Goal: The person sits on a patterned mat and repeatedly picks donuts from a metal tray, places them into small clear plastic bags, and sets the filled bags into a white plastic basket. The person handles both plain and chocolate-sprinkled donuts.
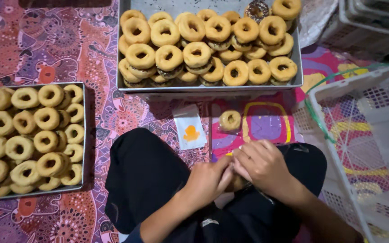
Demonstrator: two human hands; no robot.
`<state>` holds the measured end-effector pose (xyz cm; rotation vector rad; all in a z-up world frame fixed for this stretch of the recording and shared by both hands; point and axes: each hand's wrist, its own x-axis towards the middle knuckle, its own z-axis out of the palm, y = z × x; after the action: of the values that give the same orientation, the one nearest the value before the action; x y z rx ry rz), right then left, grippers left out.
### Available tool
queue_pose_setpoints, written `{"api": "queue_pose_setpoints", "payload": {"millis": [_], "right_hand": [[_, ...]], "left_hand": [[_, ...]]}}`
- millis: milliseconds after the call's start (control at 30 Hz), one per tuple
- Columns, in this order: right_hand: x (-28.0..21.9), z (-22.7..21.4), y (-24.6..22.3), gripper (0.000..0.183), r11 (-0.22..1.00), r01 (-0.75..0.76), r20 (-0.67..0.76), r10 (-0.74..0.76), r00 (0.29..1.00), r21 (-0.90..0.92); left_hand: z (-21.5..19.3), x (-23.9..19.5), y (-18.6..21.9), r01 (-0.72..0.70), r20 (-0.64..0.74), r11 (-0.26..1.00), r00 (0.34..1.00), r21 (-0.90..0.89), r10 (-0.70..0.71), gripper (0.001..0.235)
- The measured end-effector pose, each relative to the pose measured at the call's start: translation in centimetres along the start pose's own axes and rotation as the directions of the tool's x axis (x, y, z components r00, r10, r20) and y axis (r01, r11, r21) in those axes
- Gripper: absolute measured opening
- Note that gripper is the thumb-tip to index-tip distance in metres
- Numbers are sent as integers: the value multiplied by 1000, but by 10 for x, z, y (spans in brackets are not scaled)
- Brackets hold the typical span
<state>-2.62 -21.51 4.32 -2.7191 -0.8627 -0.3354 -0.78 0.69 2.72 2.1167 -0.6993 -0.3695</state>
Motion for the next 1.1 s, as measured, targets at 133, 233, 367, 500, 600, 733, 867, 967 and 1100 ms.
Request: {"api": "queue_pose_setpoints", "payload": {"millis": [133,233,367,500,600,733,867,967,1100], "right_hand": [[-7,-4,55,49,880,-342,198,419,886,-330],[-15,13,65,109,786,-518,327,614,718,-339],[-50,81,1,45,700,-358,561,-73,824,618],[-40,121,-56,30,-169,-290,332,343,879,942],[-9,134,-84,20,-436,-149,407,590,697,888],[37,173,-67,21,-425,-164,438,698,567,890],[54,214,-79,18,152,-304,188,511,839,941],[48,251,-112,19,-58,-398,381,440,813,916],[17,296,-126,26,-533,-378,615,386,687,757]], "left_hand": [[-36,-22,-5,2,-66,985,998,-174,-14,22],[-44,-18,-24,-127,58,990,990,-64,131,15],[-7,-13,-46,-501,39,824,848,-264,528,13],[21,-16,-63,150,159,-118,984,-982,-77,74],[39,-31,-67,-119,-279,410,891,-904,-358,37],[28,-57,-101,-8,-598,799,669,-601,-443,13],[-20,-105,-139,199,-715,951,627,-235,-308,15],[-23,-140,-156,409,-572,789,544,-458,-614,13],[-7,-161,-174,501,-218,485,500,-717,-838,32]]}}
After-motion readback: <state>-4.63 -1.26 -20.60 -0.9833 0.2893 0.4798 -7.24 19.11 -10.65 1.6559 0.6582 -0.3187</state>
